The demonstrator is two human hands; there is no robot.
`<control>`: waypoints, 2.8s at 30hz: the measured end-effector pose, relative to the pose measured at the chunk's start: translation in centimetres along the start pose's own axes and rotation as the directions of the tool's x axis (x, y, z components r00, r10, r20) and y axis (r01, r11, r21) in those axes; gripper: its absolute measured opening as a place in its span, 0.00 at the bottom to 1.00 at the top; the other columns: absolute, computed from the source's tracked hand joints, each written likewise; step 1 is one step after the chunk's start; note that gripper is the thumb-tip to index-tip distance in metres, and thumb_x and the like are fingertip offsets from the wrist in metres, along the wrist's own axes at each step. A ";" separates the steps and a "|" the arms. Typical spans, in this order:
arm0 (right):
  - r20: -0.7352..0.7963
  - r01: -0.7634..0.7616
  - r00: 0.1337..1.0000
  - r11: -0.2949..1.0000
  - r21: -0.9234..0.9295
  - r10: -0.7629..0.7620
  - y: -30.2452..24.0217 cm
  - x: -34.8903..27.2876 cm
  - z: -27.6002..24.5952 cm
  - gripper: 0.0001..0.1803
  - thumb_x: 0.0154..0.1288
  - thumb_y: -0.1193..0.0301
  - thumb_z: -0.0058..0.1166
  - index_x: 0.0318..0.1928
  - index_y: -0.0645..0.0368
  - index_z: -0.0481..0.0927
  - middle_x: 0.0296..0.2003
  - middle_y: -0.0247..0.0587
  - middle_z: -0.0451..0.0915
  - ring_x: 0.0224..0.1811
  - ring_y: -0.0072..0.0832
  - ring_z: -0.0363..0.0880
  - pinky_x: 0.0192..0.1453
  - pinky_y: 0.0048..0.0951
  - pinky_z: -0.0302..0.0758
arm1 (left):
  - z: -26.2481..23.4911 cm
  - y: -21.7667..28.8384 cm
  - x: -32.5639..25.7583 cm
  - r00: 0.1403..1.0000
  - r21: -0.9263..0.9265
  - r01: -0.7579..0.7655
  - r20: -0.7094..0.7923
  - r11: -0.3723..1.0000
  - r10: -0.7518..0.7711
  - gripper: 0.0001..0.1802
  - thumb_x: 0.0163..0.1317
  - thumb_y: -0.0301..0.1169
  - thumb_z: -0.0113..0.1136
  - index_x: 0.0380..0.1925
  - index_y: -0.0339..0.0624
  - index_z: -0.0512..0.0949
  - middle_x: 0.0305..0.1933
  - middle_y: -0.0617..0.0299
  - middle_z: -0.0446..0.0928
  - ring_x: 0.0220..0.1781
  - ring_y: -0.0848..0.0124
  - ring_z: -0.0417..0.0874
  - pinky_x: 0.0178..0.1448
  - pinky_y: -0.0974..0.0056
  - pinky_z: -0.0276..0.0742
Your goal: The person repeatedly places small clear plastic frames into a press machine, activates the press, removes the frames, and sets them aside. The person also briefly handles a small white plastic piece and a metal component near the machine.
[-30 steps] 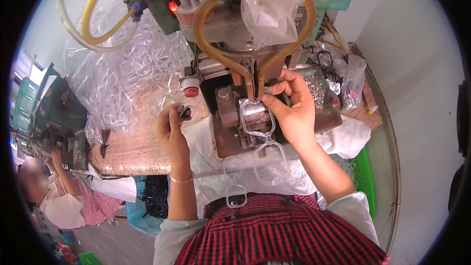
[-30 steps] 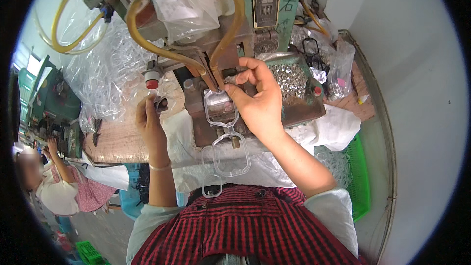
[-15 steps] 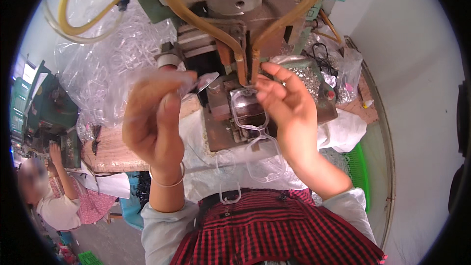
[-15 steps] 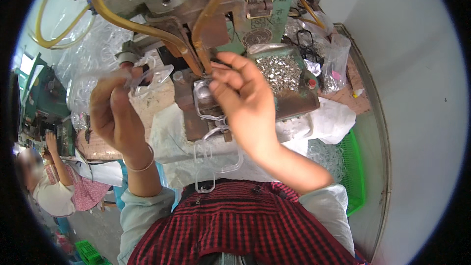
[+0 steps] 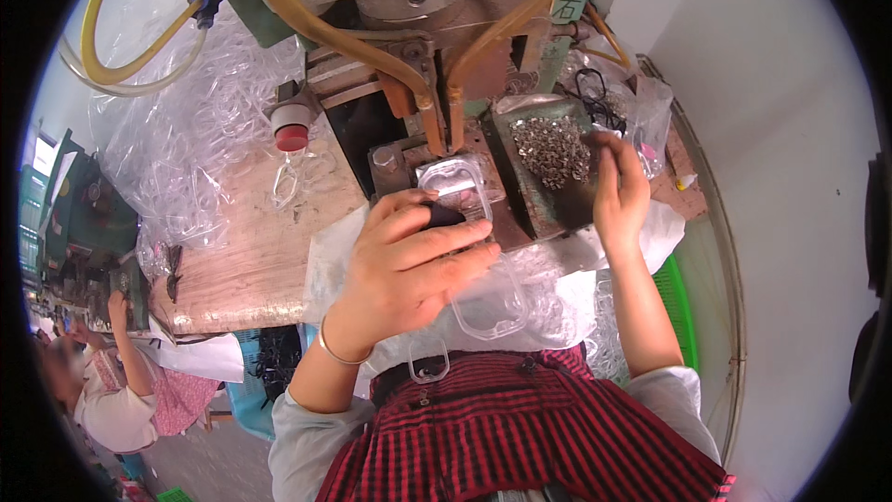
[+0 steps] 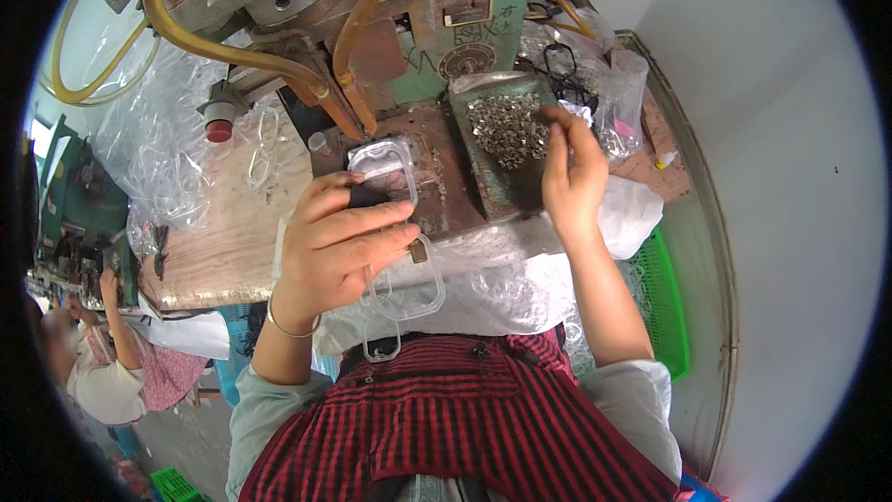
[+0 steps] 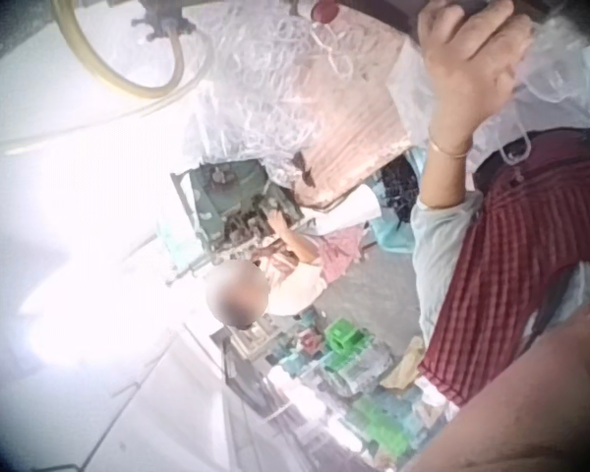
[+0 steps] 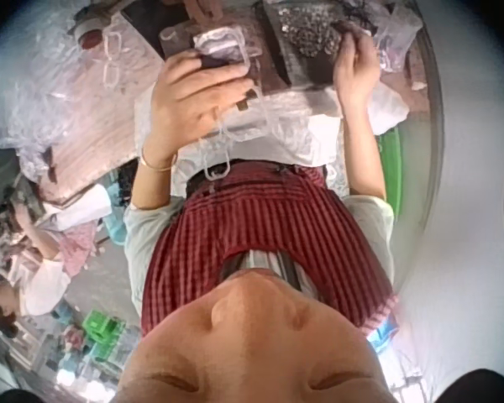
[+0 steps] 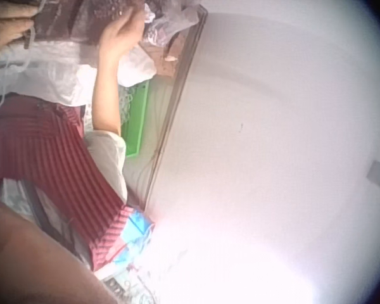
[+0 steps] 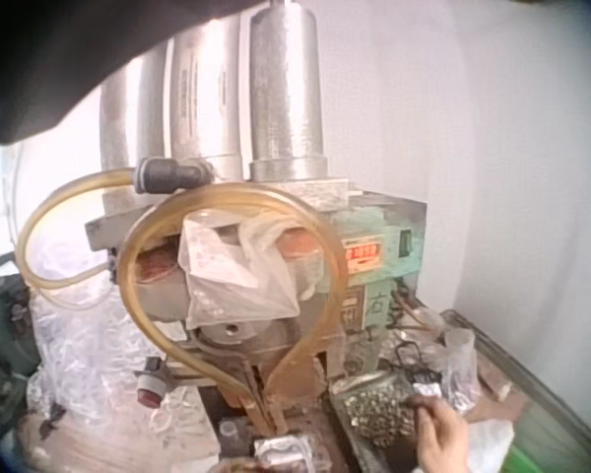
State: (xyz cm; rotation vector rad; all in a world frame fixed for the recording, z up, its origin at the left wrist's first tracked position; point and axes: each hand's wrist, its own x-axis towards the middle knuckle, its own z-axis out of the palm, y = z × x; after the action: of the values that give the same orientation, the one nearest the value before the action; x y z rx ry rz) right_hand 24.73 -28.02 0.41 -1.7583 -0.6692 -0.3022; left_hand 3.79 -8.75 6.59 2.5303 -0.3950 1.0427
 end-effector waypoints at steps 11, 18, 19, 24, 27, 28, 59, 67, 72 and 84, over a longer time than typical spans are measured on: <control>0.271 0.170 0.962 0.861 -0.480 -0.039 0.6 -2.3 0.3 0.07 0.53 0.75 0.65 0.35 0.58 0.86 0.38 0.42 0.81 0.46 0.45 0.79 0.52 0.42 0.76 | 0.2 -0.2 -0.7 1.000 -0.030 0.007 0.016 1.000 -0.007 0.19 0.46 0.28 0.70 0.42 0.53 0.88 0.53 0.72 0.84 0.40 0.66 0.76 0.61 0.55 0.76; 0.245 0.251 0.959 0.818 -0.517 -0.139 1.5 -2.5 1.1 0.06 0.55 0.77 0.62 0.35 0.59 0.82 0.35 0.49 0.82 0.41 0.51 0.81 0.47 0.46 0.78 | -0.6 2.0 -6.0 0.938 0.108 0.206 -0.305 0.972 -0.165 0.18 0.50 0.23 0.71 0.43 0.50 0.86 0.55 0.54 0.83 0.55 0.52 0.83 0.65 0.47 0.75; 0.185 0.156 0.980 0.868 -0.471 -0.075 1.2 -2.8 1.1 0.05 0.59 0.77 0.62 0.37 0.61 0.81 0.35 0.46 0.84 0.38 0.46 0.83 0.47 0.41 0.78 | -1.7 0.9 -7.0 0.894 0.315 0.316 -0.414 0.895 -0.170 0.17 0.55 0.22 0.68 0.46 0.46 0.84 0.53 0.53 0.83 0.55 0.52 0.83 0.63 0.49 0.76; 0.115 -0.039 0.992 0.989 -0.145 0.056 1.0 -1.6 1.1 0.06 0.65 0.79 0.61 0.42 0.64 0.84 0.37 0.41 0.86 0.38 0.27 0.83 0.49 0.27 0.76 | -7.4 -8.9 -5.5 0.612 0.095 0.614 -0.684 0.784 -0.397 0.06 0.65 0.21 0.62 0.41 0.36 0.83 0.45 0.58 0.84 0.48 0.66 0.82 0.57 0.63 0.74; 0.160 -0.082 0.982 0.992 -0.097 0.097 -1.1 -1.1 1.8 0.05 0.63 0.79 0.63 0.40 0.65 0.85 0.38 0.42 0.87 0.42 0.28 0.84 0.52 0.26 0.76 | -6.3 -17.4 -7.4 0.759 0.449 0.649 -0.439 0.615 -0.481 0.11 0.57 0.35 0.71 0.39 0.45 0.86 0.46 0.55 0.83 0.51 0.54 0.79 0.60 0.55 0.72; 0.176 -0.107 0.977 0.990 -0.095 0.122 -0.9 -1.1 2.0 0.06 0.63 0.79 0.63 0.41 0.65 0.85 0.38 0.42 0.87 0.42 0.28 0.85 0.52 0.26 0.76 | -4.8 -19.4 -8.4 0.731 0.555 0.674 -0.405 0.487 -0.549 0.10 0.57 0.37 0.69 0.37 0.47 0.86 0.45 0.55 0.82 0.49 0.52 0.79 0.60 0.54 0.72; 0.444 -0.456 0.881 0.553 0.697 0.165 -10.7 -0.5 7.9 0.30 0.59 0.86 0.64 0.62 0.64 0.71 0.35 0.34 0.86 0.52 0.20 0.78 0.61 0.25 0.72 | -5.6 -2.2 2.4 0.780 -0.247 0.204 -0.544 0.947 -0.310 0.12 0.74 0.27 0.50 0.48 0.29 0.77 0.49 0.44 0.82 0.48 0.61 0.82 0.53 0.56 0.80; 0.230 0.287 0.934 0.957 -0.029 -0.273 -11.2 -2.6 4.1 0.27 0.66 0.78 0.53 0.67 0.66 0.69 0.61 0.66 0.74 0.68 0.58 0.70 0.71 0.48 0.67 | -2.3 0.1 0.4 0.893 -0.362 0.085 -0.385 0.928 -0.232 0.07 0.64 0.30 0.65 0.37 0.39 0.84 0.43 0.56 0.85 0.40 0.65 0.81 0.46 0.60 0.78; 0.163 -0.061 0.982 0.978 -0.201 0.095 -1.2 -3.2 0.9 0.11 0.69 0.77 0.51 0.49 0.61 0.82 0.41 0.54 0.85 0.46 0.51 0.84 0.52 0.41 0.79 | 0.4 -0.2 -0.4 0.996 -0.026 -0.048 -0.072 0.999 0.046 0.14 0.45 0.29 0.70 0.35 0.54 0.89 0.48 0.71 0.85 0.43 0.67 0.78 0.56 0.54 0.79; 0.215 0.063 0.976 0.921 -0.384 0.023 0.7 -1.6 -1.6 0.05 0.56 0.78 0.62 0.35 0.61 0.83 0.38 0.46 0.82 0.45 0.48 0.80 0.51 0.42 0.76 | -0.3 -0.1 0.0 0.999 -0.034 0.000 0.032 0.999 0.001 0.16 0.44 0.26 0.71 0.38 0.52 0.88 0.50 0.71 0.84 0.39 0.65 0.75 0.55 0.56 0.78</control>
State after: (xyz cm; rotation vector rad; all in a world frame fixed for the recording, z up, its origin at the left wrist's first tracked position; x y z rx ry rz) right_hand 24.03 -30.14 -0.50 -2.1894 -0.8252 -0.2729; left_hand 3.65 -8.57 6.74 2.5196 -0.4183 0.9882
